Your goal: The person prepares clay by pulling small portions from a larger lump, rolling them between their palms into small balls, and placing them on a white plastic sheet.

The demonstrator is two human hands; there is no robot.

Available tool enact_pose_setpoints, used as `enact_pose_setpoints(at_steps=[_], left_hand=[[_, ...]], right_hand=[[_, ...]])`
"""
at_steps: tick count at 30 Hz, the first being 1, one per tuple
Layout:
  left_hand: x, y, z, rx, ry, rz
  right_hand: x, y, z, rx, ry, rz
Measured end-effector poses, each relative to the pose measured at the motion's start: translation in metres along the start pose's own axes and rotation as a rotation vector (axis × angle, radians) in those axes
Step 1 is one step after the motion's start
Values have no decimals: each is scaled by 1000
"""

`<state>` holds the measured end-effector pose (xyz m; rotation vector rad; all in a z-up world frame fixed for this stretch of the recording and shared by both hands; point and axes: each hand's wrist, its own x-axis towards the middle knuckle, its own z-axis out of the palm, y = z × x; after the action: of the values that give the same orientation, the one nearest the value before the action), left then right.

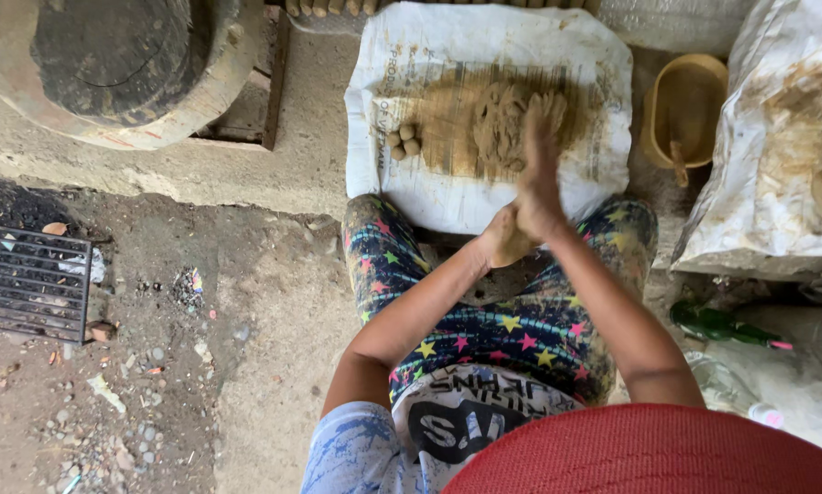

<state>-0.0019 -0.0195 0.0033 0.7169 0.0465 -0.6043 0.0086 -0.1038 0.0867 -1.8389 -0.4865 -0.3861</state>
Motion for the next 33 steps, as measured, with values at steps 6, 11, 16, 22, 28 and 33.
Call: enact_pose_setpoints(at_steps=[6,11,16,22,28,33], left_hand=[[6,11,-5,74,12,100],[8,-3,-20,123,-29,172],[7,-4,-3,-94,25,-204],[1,16,-5,12,-21,96],[-15,22,26,-264,-240,-35],[-32,42,-11,225,-149,96]], right_hand=[[6,16,-6,-107,-108,-1],[-28,17,-8,-181,-212,-57],[-17,42,8,65,-88,147],[-58,-18,-5,-258,-431,-332],[15,52,-53,-516,-8,-18],[-4,81,-95,-265,83,113]])
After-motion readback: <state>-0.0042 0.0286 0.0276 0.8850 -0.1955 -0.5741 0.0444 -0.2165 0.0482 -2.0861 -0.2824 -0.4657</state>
